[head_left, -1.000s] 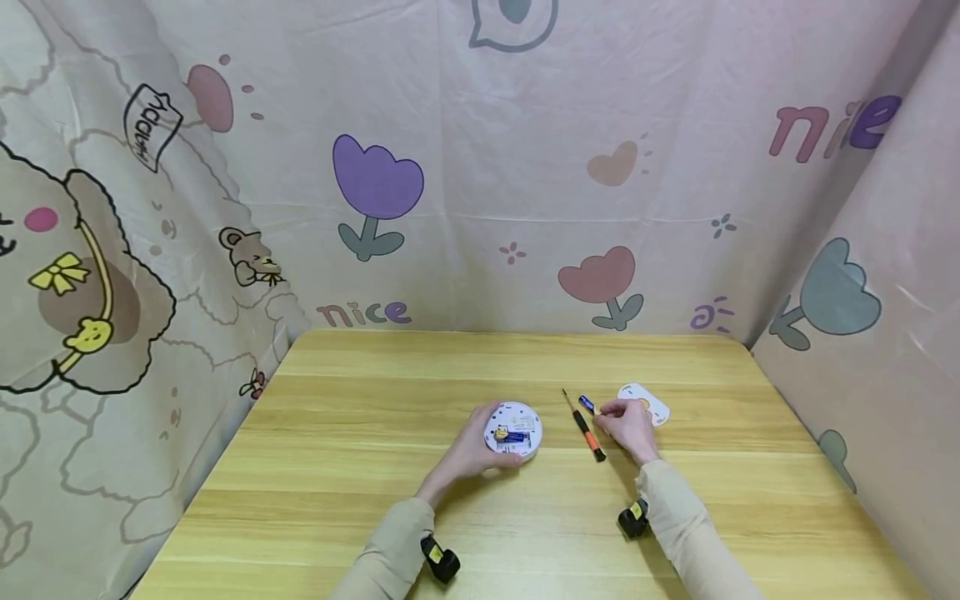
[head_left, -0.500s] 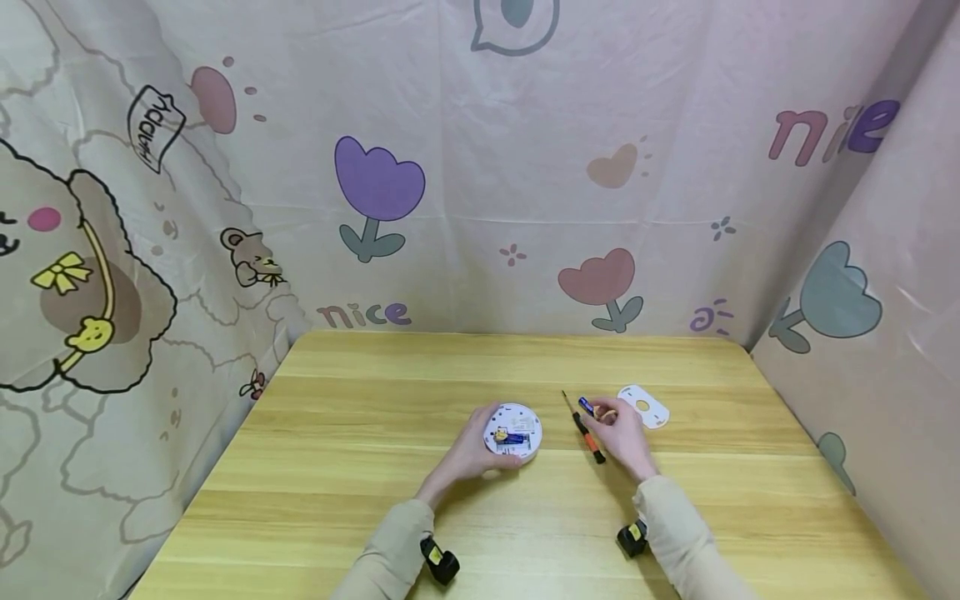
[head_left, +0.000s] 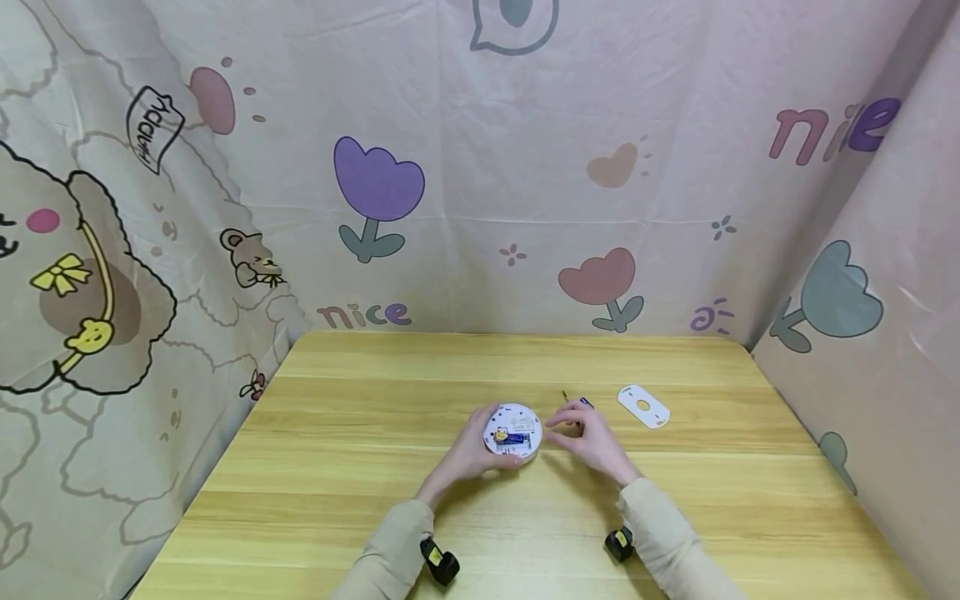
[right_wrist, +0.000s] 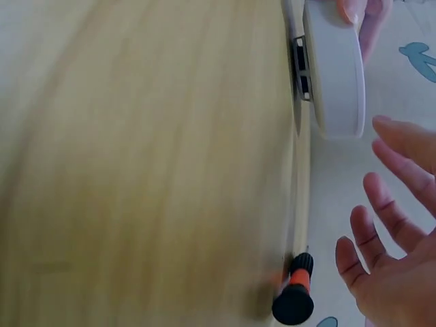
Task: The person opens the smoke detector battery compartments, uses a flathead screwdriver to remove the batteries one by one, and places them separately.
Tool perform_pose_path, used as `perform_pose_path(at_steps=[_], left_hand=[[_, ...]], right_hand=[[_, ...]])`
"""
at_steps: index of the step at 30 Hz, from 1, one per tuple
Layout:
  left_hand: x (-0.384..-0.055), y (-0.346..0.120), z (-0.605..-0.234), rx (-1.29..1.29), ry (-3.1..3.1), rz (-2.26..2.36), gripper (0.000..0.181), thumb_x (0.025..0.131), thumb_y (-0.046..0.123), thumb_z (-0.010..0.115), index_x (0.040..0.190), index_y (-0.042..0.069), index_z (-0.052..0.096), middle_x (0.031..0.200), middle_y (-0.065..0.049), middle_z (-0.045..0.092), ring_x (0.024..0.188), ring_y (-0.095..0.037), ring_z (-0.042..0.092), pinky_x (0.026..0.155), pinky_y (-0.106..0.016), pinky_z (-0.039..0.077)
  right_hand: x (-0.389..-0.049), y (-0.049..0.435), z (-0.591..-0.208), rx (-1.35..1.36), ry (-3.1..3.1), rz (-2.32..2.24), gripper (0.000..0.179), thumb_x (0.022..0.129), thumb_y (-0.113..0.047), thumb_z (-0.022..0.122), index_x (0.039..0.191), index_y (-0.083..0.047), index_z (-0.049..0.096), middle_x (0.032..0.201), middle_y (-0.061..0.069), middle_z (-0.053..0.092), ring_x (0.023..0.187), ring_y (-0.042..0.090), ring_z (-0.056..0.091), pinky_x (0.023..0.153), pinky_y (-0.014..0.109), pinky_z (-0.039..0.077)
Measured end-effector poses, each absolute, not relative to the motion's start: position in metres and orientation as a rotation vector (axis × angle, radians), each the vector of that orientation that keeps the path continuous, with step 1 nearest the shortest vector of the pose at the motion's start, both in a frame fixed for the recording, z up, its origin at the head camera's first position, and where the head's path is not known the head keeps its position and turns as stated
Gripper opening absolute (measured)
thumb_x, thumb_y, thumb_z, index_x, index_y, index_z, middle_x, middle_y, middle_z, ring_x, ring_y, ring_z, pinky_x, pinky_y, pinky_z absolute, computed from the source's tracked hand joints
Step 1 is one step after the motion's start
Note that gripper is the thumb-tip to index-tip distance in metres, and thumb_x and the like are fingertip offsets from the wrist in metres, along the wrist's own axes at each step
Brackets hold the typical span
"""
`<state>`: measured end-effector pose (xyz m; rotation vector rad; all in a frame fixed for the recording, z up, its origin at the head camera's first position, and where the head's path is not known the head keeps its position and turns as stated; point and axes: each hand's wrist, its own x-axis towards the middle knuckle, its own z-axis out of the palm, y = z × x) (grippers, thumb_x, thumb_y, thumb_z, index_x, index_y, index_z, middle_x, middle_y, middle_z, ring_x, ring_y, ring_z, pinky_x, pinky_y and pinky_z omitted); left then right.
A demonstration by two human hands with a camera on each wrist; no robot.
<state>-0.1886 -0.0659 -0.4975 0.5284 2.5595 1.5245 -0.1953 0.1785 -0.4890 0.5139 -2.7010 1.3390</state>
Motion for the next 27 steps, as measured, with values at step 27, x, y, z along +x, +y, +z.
perform_pose_path(at_steps=[27], left_hand=[[-0.19,-0.068,-0.499,0.531,2.561,1.498,0.107,0.071,0.023,0.091,0.154,-0.005,0.029,0.152,-0.03,0.039,0.131,-0.045,0.048,0.114,-0.065,0.039]], right_hand=[[-0.21,0.144,-0.485,0.792,-2.783,1.146,0.02,0.076,-0.023,0.086,0.094,-0.02,0.077,0.108,0.001,0.067,0.115,0.026,0.053,0.109,0.059,0.033]])
